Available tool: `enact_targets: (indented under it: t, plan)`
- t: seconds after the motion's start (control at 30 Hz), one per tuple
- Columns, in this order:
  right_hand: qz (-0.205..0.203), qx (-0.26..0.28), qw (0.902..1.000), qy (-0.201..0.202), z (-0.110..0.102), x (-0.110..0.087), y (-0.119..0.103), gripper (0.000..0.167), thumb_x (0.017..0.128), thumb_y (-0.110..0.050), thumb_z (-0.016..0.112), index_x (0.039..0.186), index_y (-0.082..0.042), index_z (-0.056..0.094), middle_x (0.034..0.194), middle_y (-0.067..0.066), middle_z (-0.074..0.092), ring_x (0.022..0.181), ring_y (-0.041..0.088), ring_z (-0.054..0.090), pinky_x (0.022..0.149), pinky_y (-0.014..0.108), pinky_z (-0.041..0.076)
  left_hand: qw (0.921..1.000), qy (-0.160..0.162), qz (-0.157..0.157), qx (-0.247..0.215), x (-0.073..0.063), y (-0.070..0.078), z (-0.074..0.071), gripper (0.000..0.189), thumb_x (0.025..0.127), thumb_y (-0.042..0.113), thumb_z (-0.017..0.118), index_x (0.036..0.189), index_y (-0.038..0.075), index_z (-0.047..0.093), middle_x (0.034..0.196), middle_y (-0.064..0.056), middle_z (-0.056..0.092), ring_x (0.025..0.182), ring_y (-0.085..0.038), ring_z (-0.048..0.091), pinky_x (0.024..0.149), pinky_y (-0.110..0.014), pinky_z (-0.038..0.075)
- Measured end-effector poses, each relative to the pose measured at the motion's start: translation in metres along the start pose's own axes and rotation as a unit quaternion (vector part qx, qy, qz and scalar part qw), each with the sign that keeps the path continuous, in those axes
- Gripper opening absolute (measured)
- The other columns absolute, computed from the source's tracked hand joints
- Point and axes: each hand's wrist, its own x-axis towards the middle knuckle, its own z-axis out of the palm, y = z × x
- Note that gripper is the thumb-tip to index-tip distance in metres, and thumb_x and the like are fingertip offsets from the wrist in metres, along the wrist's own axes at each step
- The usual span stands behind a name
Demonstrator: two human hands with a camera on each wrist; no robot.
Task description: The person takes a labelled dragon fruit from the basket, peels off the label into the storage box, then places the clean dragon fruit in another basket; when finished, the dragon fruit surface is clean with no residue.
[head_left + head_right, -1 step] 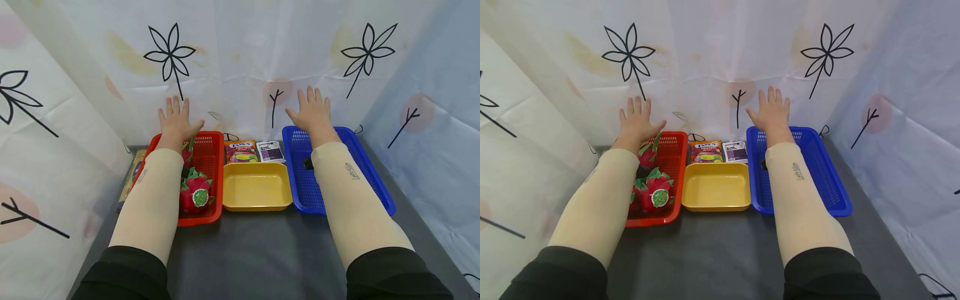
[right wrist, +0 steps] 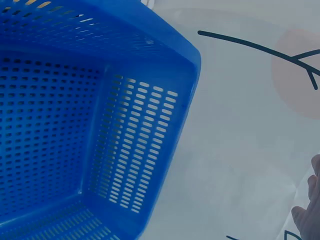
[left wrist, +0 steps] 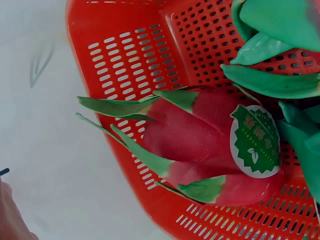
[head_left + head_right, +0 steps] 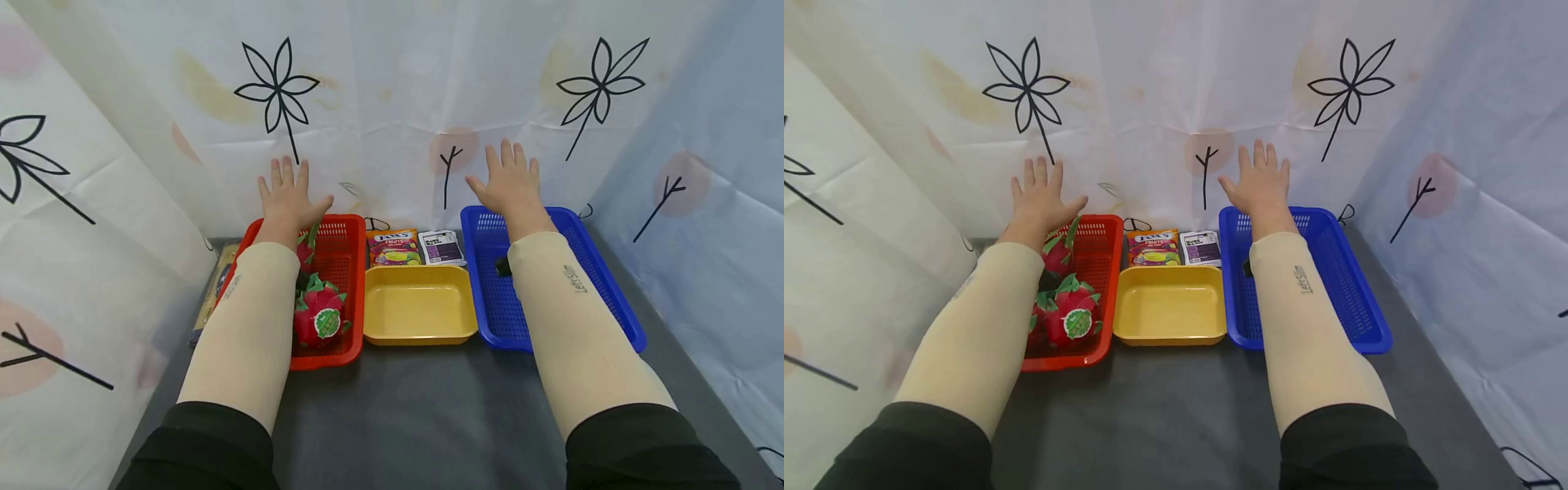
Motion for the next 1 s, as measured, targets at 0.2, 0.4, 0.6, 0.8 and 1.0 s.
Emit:
enact_targets:
  t: [0.2, 0.4, 0.6, 0.8, 1.0]
  plan:
    - [-0.002, -0.009, 1.0, -0.004, -0.001, 0.001, -0.002, 0.083, 0.106, -0.06, 0.029, 0.165, -0.01, 0.0, 0.169, 0.021, -0.008, 0.155, 0.041, -0.008, 0.121, 0.064, 0.0, 1.0, -0.005, 0.003, 0.005, -0.004, -0.002, -0.004, 0.093, 0.099, 0.067, 0.033, 0.164, 0.017, -0.012, 0.167, -0.021, -0.021, 0.151, -0.04, -0.025, 0.117, -0.067, -0.01]
    - [-0.026, -0.011, 0.9996, -0.005, -0.002, 0.003, -0.01, 0.082, 0.106, -0.059, 0.031, 0.165, -0.01, 0.002, 0.169, 0.022, -0.005, 0.155, 0.041, -0.005, 0.121, 0.064, 0.002, 0.9997, -0.017, 0.016, 0.002, -0.01, -0.005, -0.019, 0.092, 0.1, 0.064, 0.035, 0.164, 0.015, -0.01, 0.167, -0.025, -0.016, 0.151, -0.044, -0.021, 0.118, -0.068, -0.006]
    - [-0.048, 0.009, 0.9986, 0.022, -0.004, 0.004, -0.017, 0.079, 0.107, -0.056, 0.034, 0.166, -0.013, 0.006, 0.17, 0.02, 0.005, 0.156, 0.039, -0.002, 0.121, 0.063, -0.001, 0.9984, -0.034, 0.041, -0.015, -0.014, -0.005, -0.037, 0.09, 0.101, 0.062, 0.037, 0.165, 0.015, -0.007, 0.167, -0.025, -0.011, 0.152, -0.044, -0.017, 0.119, -0.066, -0.003]
    - [-0.079, 0.055, 0.9945, 0.042, -0.007, -0.001, -0.031, 0.074, 0.107, -0.049, 0.043, 0.164, -0.007, 0.02, 0.167, 0.021, 0.02, 0.154, 0.042, 0.012, 0.121, 0.063, 0.008, 0.9978, -0.002, 0.064, -0.018, -0.019, -0.006, -0.054, 0.088, 0.102, 0.058, 0.04, 0.166, 0.013, -0.001, 0.169, -0.023, -0.002, 0.154, -0.044, -0.008, 0.121, -0.065, 0.004]
    - [-0.117, 0.067, 0.9894, 0.053, -0.006, -0.012, -0.056, 0.071, 0.105, -0.042, 0.053, 0.16, -0.004, 0.03, 0.161, 0.022, 0.034, 0.149, 0.041, 0.028, 0.121, 0.059, 0.021, 0.9958, 0.03, 0.082, -0.026, -0.031, -0.003, -0.068, 0.084, 0.102, 0.054, 0.041, 0.166, 0.01, 0.008, 0.168, -0.024, 0.011, 0.154, -0.044, 0.002, 0.121, -0.063, 0.012]
